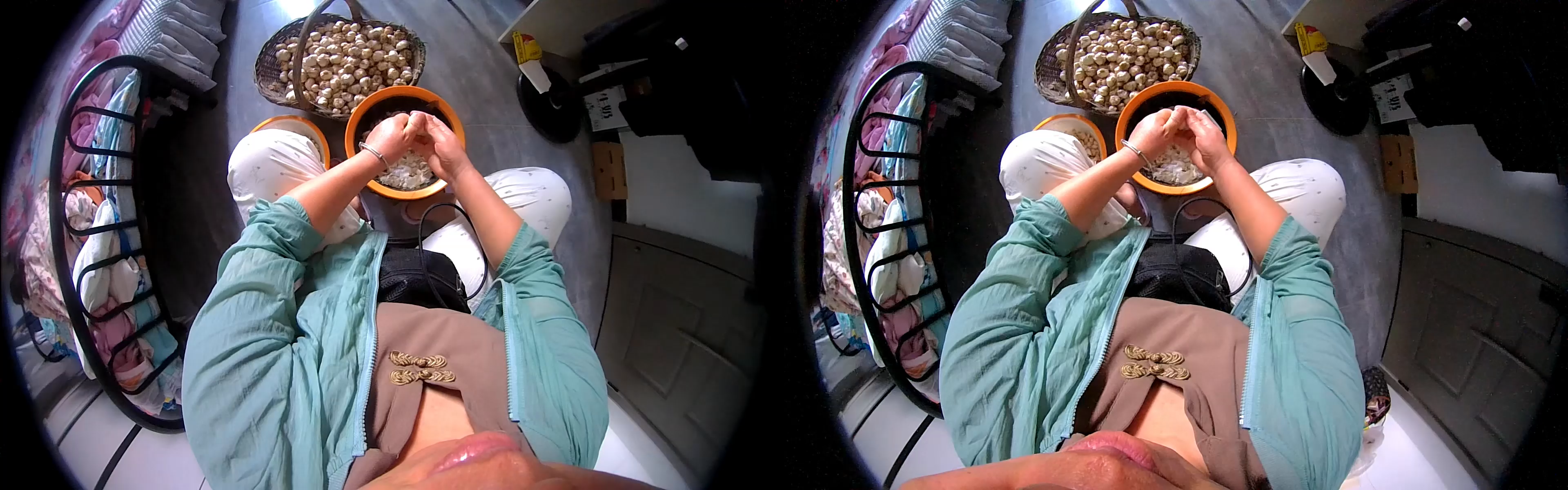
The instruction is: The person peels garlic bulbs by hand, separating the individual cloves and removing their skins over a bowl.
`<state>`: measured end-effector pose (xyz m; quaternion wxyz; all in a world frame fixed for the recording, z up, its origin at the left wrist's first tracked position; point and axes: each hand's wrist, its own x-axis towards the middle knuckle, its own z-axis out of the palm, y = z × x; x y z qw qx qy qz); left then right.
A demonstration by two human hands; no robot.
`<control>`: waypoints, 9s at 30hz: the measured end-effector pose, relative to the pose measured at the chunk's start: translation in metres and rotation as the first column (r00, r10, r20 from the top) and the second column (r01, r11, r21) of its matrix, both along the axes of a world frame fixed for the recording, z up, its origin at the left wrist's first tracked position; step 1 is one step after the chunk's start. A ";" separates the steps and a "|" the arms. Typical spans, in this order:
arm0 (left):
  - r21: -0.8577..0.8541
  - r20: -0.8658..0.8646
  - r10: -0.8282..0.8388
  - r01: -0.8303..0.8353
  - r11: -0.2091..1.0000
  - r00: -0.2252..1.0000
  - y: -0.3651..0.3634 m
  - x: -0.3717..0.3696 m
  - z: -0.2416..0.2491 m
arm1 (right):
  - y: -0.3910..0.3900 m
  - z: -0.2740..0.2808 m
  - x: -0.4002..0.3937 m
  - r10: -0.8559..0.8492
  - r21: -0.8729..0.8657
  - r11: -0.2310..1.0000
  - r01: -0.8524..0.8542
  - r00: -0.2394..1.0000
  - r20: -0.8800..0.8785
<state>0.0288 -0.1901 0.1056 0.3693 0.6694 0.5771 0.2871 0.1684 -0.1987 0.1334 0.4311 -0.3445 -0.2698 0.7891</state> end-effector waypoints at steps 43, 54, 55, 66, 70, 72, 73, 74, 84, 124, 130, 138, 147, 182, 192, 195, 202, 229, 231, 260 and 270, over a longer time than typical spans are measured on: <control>0.079 0.119 0.022 -0.032 0.996 0.993 0.001 -0.008 -0.008 | 0.012 -0.023 0.013 0.055 -0.136 0.989 -0.063 0.996 -0.065; 0.083 -0.022 0.097 -0.095 0.992 0.995 -0.012 0.001 0.029 | 0.000 -0.016 0.005 0.137 -0.056 0.989 -0.136 0.991 0.008; 0.114 -0.052 0.134 -0.127 0.985 0.990 -0.009 0.001 0.022 | 0.000 -0.012 0.004 0.130 -0.077 0.988 -0.134 0.990 -0.056; -0.425 0.476 0.377 -0.168 0.890 0.794 0.008 -0.008 0.000 | 0.007 0.008 0.011 0.190 -0.180 0.952 -0.246 0.941 -0.281; -0.383 0.312 0.124 0.005 0.924 0.942 -0.009 -0.003 0.049 | 0.009 -0.010 0.008 0.186 -0.076 0.978 -0.196 0.976 -0.113; -0.144 0.198 0.047 -0.018 0.989 0.979 -0.008 -0.003 0.035 | 0.004 -0.007 0.003 0.125 0.023 0.992 -0.124 0.992 -0.025; 0.033 0.097 0.028 -0.031 0.999 0.995 -0.007 -0.003 0.028 | 0.001 -0.003 0.002 0.127 0.022 0.992 -0.127 0.992 -0.026; 0.034 0.096 0.028 -0.031 0.999 0.995 -0.006 -0.003 0.022 | -0.001 0.002 0.000 0.088 0.039 0.995 -0.088 0.996 -0.013; -0.440 0.562 0.378 -0.122 0.890 0.736 0.005 -0.009 -0.001 | -0.001 0.006 -0.007 0.039 0.265 0.961 -0.078 0.988 0.148; -0.547 0.834 0.368 0.532 0.647 0.410 -0.009 -0.013 0.038 | 0.014 -0.003 0.010 0.064 0.210 0.965 -0.154 0.922 0.382; -0.507 0.823 0.335 0.330 0.796 0.458 -0.002 -0.010 0.015 | 0.010 0.003 0.004 -0.172 0.502 0.840 -0.207 0.775 0.608; -0.629 0.742 0.416 0.331 0.704 0.526 0.002 -0.019 0.023 | 0.014 0.000 0.006 -0.094 0.430 0.892 -0.138 0.875 0.475; -0.519 0.706 0.255 0.238 0.821 0.660 -0.001 -0.013 0.026 | 0.012 0.007 0.006 -0.210 0.572 0.767 -0.290 0.729 0.651; -0.578 0.668 0.300 0.221 0.786 0.681 -0.014 -0.004 0.032 | 0.005 0.002 0.001 -0.447 0.711 0.549 -0.439 0.564 0.694; -0.575 0.673 0.264 0.264 0.774 0.691 -0.013 -0.007 0.038 | 0.009 -0.008 0.001 -0.513 0.774 0.494 -0.397 0.586 0.628; -0.600 0.650 0.319 0.209 0.772 0.690 -0.016 -0.002 0.047 | 0.013 -0.015 0.003 -0.231 0.465 0.866 -0.186 0.675 0.701; -0.585 0.732 0.350 0.278 0.762 0.585 -0.013 -0.003 0.033 | 0.016 -0.009 0.007 -0.112 0.432 0.892 -0.131 0.863 0.492; -0.503 0.805 0.354 0.232 0.832 0.476 0.005 -0.017 0.016 | 0.019 -0.007 0.011 -0.182 0.123 0.980 0.157 0.956 0.230; -0.336 0.733 0.212 0.074 0.939 0.646 0.000 -0.008 0.026 | 0.018 -0.006 0.012 -0.191 0.058 0.981 0.183 0.951 0.245; -0.546 0.725 0.334 0.208 0.811 0.602 0.004 -0.020 0.031 | 0.009 0.004 -0.003 -0.121 0.399 0.913 -0.092 0.870 0.479; -0.508 0.712 0.258 0.226 0.832 0.653 0.008 -0.024 0.030 | 0.011 0.000 0.001 -0.192 0.553 0.798 -0.242 0.766 0.613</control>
